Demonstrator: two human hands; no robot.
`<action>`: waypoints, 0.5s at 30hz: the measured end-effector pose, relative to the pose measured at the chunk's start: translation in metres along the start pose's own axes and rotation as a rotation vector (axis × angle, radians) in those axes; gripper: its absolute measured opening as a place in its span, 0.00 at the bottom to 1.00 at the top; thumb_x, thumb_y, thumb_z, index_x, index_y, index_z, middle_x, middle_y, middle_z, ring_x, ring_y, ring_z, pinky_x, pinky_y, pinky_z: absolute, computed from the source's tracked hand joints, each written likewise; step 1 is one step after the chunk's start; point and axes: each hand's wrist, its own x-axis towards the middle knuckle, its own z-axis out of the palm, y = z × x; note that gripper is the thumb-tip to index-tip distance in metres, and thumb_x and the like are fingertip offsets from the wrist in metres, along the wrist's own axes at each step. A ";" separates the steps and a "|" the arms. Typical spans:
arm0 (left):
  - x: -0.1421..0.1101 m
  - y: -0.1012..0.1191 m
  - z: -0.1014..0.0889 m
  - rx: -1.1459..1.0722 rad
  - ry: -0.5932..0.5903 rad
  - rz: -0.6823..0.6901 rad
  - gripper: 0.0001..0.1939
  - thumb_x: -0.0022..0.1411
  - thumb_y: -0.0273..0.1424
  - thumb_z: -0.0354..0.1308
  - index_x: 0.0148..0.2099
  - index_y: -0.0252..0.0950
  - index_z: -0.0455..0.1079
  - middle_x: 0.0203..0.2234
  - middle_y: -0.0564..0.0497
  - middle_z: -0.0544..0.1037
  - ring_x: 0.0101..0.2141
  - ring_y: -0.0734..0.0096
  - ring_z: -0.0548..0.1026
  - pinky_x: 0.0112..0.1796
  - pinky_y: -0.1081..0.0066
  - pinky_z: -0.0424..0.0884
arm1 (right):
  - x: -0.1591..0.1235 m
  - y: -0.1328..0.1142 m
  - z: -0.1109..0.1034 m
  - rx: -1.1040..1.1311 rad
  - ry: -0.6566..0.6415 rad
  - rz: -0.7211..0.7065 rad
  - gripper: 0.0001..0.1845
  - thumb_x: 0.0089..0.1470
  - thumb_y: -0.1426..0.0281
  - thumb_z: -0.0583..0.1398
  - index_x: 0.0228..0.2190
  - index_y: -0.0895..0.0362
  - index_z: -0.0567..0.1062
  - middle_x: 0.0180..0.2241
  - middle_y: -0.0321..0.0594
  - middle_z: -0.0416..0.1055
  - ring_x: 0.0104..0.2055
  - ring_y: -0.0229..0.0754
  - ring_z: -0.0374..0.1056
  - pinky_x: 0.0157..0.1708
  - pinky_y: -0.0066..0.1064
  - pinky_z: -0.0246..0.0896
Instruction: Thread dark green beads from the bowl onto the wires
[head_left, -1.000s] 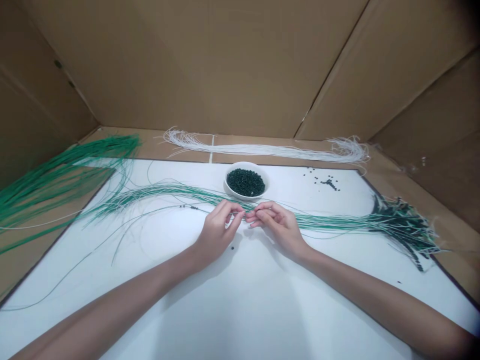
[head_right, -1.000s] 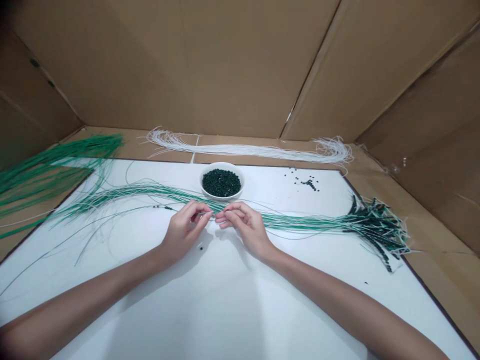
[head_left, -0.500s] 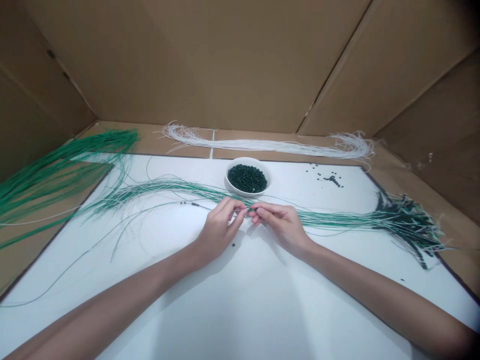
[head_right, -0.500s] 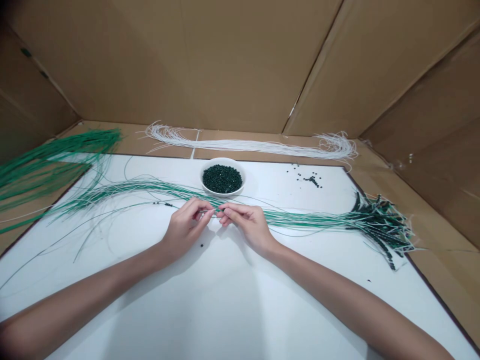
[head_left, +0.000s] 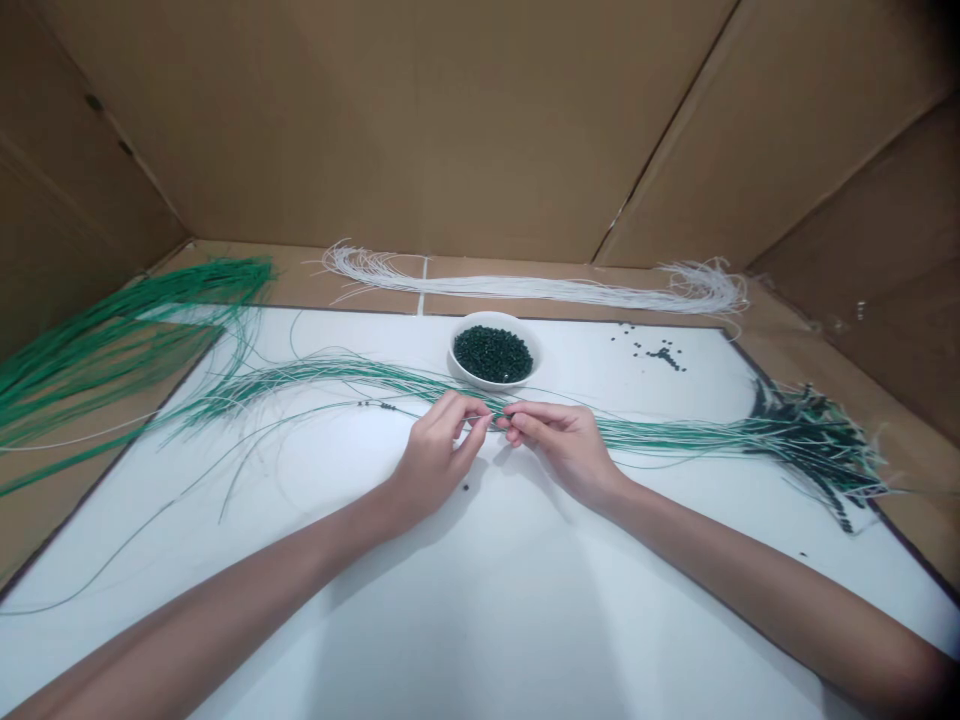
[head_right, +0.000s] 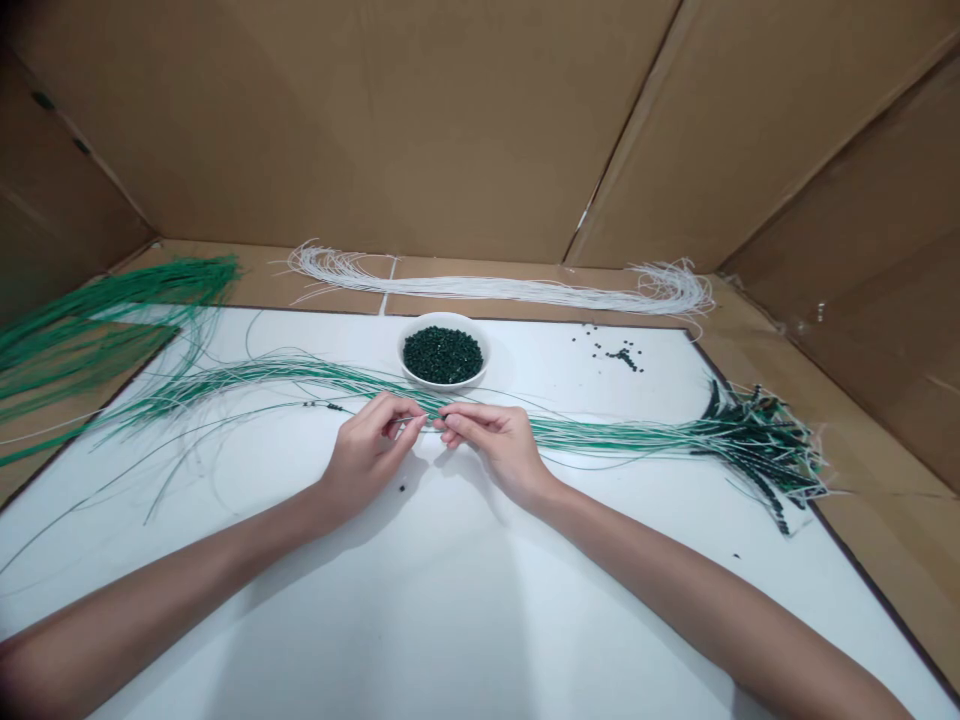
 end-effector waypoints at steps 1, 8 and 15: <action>0.000 0.000 0.000 0.001 0.004 0.003 0.05 0.59 0.28 0.47 0.34 0.35 0.63 0.27 0.53 0.68 0.26 0.77 0.63 0.30 0.76 0.60 | 0.000 0.000 0.000 0.000 -0.001 -0.001 0.08 0.41 0.69 0.63 0.28 0.57 0.77 0.24 0.39 0.74 0.24 0.35 0.67 0.30 0.32 0.65; 0.000 -0.001 0.000 -0.009 -0.002 0.015 0.04 0.59 0.27 0.48 0.33 0.35 0.63 0.27 0.53 0.68 0.25 0.78 0.62 0.30 0.77 0.60 | 0.000 -0.001 0.001 0.009 0.000 -0.015 0.07 0.41 0.70 0.63 0.27 0.56 0.78 0.21 0.37 0.73 0.25 0.35 0.68 0.31 0.32 0.65; 0.000 -0.002 0.000 0.001 -0.005 0.008 0.04 0.59 0.27 0.48 0.34 0.35 0.63 0.27 0.53 0.68 0.25 0.78 0.62 0.30 0.77 0.60 | -0.001 -0.003 0.002 -0.018 0.007 -0.006 0.07 0.40 0.69 0.63 0.27 0.57 0.78 0.22 0.37 0.73 0.25 0.36 0.67 0.31 0.33 0.65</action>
